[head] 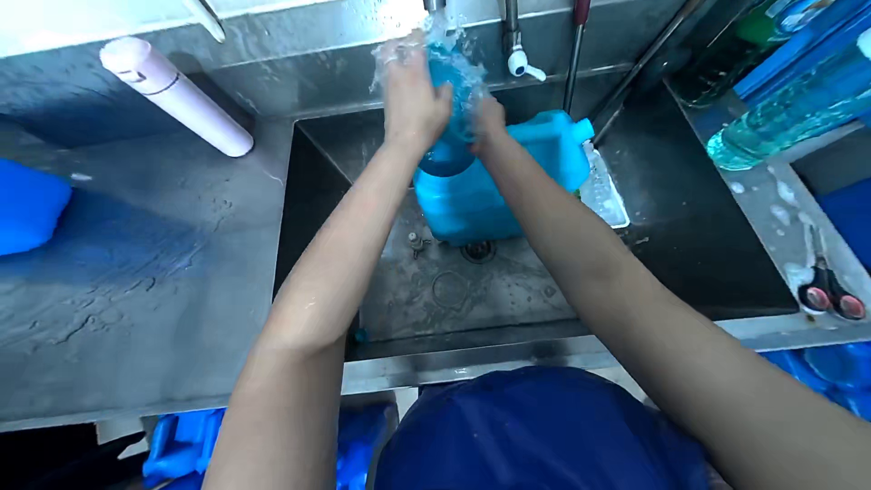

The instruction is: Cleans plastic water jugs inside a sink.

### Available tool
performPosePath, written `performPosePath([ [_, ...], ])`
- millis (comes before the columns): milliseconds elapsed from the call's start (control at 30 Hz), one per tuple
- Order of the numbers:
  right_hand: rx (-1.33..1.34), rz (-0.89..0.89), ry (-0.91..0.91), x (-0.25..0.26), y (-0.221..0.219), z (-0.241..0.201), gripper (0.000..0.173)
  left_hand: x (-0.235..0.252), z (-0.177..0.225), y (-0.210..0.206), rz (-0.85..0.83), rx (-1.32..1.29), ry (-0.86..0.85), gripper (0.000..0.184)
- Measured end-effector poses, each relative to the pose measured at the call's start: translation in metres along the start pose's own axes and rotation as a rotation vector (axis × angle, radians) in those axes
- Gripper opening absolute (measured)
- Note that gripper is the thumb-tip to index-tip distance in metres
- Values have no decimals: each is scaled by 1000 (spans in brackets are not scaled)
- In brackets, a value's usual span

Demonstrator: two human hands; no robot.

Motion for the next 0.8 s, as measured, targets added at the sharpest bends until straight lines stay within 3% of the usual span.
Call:
performPosePath([
  [100,-581,-360,43,11,-38,-28,50,-31,-54,1,252,-705,383,57],
  [167,-1017,-413,117,8,-46,-70,49,-48,-80,-24,278,-1027,623,34],
  [233,-1262,-316,325,-21,-45,-107,51,-44,-91,-52,169,-1114,746,36],
  [300,-1235,-156,702,-78,-34,-114,40,-19,-81,-67,22,-937,710,33],
  [367,-1139,-294,815,-133,-27,-52,30,21,-57,-68,-207,-587,551,31],
  [400,-1121,-490,730,-147,-31,3,29,43,-44,-70,-325,-429,426,33],
  [467,-1145,-933,369,-150,-41,138,37,70,-8,-64,-451,-83,112,35],
  [533,-1174,-1170,81,-140,-32,280,52,67,28,-48,-461,246,-205,38],
  [600,-1176,-1151,-26,-129,-2,389,48,39,38,-26,-346,448,-432,39],
  [633,-1178,-1115,-116,-125,13,419,44,22,29,-10,-241,473,-505,36],
  [700,-1200,-1052,-290,-124,31,439,43,-15,-22,32,-53,486,-458,37],
  [733,-1198,-1059,-362,-127,34,441,46,-33,-60,58,17,464,-353,39],
  [800,-1257,-1171,-317,-139,40,444,42,-80,-153,111,108,315,-33,36],
])
Point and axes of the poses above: each hand's wrist, its own x-axis towards the middle knuckle, its own y-axis out of the back of the hand, z = x × y, the point moved 8 cm from there along x, towards the middle knuckle, and after that the axes turned 2 degrees about -z, right-handed, at the moved point
